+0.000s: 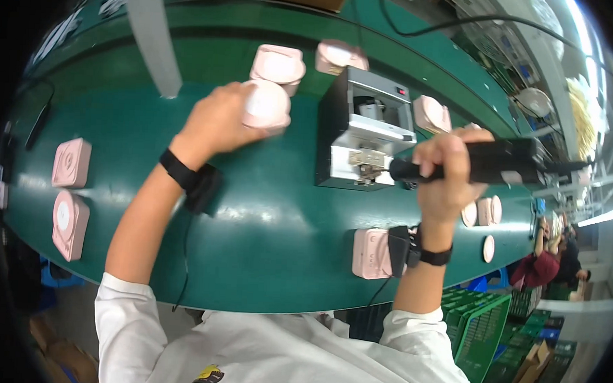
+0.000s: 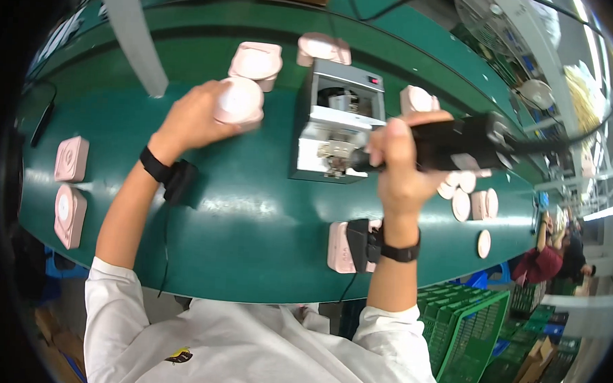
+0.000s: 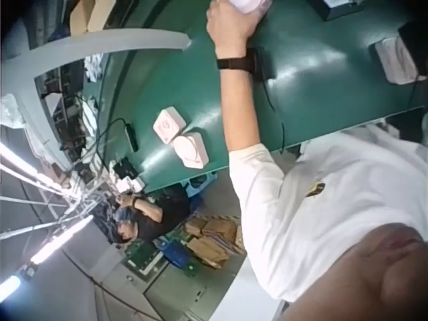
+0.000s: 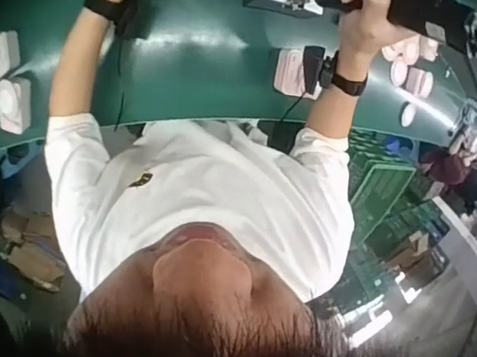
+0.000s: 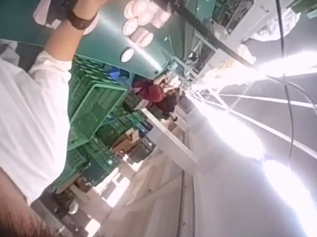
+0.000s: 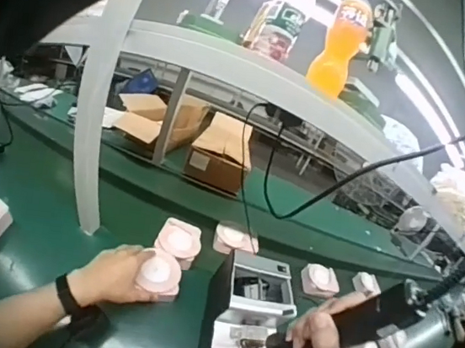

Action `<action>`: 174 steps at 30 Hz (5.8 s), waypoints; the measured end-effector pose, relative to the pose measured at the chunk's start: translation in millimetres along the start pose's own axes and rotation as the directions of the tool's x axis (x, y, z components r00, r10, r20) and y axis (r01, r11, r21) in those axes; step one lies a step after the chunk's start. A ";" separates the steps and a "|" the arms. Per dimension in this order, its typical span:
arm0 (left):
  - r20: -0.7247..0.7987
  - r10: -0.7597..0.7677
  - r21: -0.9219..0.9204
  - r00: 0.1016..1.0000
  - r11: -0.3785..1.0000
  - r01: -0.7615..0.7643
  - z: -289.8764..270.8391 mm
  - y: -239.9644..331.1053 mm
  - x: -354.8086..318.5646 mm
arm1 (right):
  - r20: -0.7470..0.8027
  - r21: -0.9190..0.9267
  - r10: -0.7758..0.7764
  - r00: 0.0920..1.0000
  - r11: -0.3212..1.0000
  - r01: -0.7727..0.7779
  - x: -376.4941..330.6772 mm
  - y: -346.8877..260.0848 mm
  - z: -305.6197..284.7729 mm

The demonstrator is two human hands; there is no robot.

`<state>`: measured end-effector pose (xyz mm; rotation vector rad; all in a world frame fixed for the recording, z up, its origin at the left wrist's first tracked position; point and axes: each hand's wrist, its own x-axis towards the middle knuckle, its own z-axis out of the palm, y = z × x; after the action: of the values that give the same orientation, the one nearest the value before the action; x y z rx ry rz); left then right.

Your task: The person picks up a pink base and a white disc, fits the disc onto the base, and uses a power screwdriver to drive a screw into the center. They repeat this process with several units, occasionally inserting a small metal pin into the disc by hand.

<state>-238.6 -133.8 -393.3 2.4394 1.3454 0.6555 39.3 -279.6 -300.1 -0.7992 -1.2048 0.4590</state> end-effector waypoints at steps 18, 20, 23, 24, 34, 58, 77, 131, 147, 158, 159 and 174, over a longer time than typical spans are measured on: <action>-0.431 -0.430 0.374 0.793 0.715 0.591 -130.6 -240.5 -316.6 | 0.012 -0.162 0.045 0.999 0.986 -0.042 2.1 13.3 3.0; -0.470 -0.284 0.465 0.835 0.725 0.508 -128.0 -243.3 -338.8 | -0.018 -0.237 0.089 0.996 0.967 -0.091 3.4 10.7 -6.3; -0.461 -0.462 0.345 0.757 0.693 0.633 -131.9 -245.8 -333.7 | -0.025 -0.067 0.186 0.982 0.980 -0.188 -0.3 -1.3 -5.8; -0.494 -0.485 0.266 0.722 0.706 0.656 -125.7 -245.7 -332.4 | -0.014 -0.043 0.172 0.985 0.984 -0.172 -4.0 -1.1 -7.4; -0.250 -0.029 0.043 0.968 0.998 0.041 -20.3 -28.3 -211.9 | 0.020 0.221 0.223 0.975 0.950 -0.222 -39.5 -43.6 46.2; -0.053 0.181 -0.196 0.982 0.962 -0.188 60.4 108.2 -149.7 | 0.214 0.087 0.103 0.971 0.988 -0.124 -78.1 -1.4 48.9; 0.013 0.169 -0.188 0.986 0.969 -0.163 60.0 108.7 -148.8 | 0.202 0.094 0.157 0.967 0.979 -0.179 -80.8 -5.2 54.1; 0.011 0.591 -0.472 0.806 0.714 -0.517 125.5 218.9 -107.7 | 0.035 0.000 0.264 0.964 0.964 -0.264 -205.8 -138.5 -102.8; 0.239 0.681 -0.084 0.692 0.724 -0.684 142.0 287.9 -97.9 | -0.898 -0.103 0.156 0.412 0.835 -0.541 -264.0 -122.0 -293.3; 0.205 0.683 -0.253 0.702 0.729 -0.636 150.4 278.7 -107.4 | -0.985 -0.119 -0.145 0.091 0.204 -0.972 -375.5 39.5 -544.6; 0.179 0.679 -0.210 0.712 0.733 -0.647 147.2 261.2 -99.5 | -0.988 -0.135 -0.097 0.122 0.142 -0.981 -365.9 68.1 -522.5; 0.061 0.564 -0.297 0.823 0.798 -0.525 154.9 244.4 -107.5 | -0.979 -0.018 0.201 0.015 -0.014 -1.000 -291.3 72.5 -511.2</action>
<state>-32.4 -357.8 -444.3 2.5787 0.4330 0.7091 436.4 -588.6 -613.7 -2.3718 0.3168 0.2688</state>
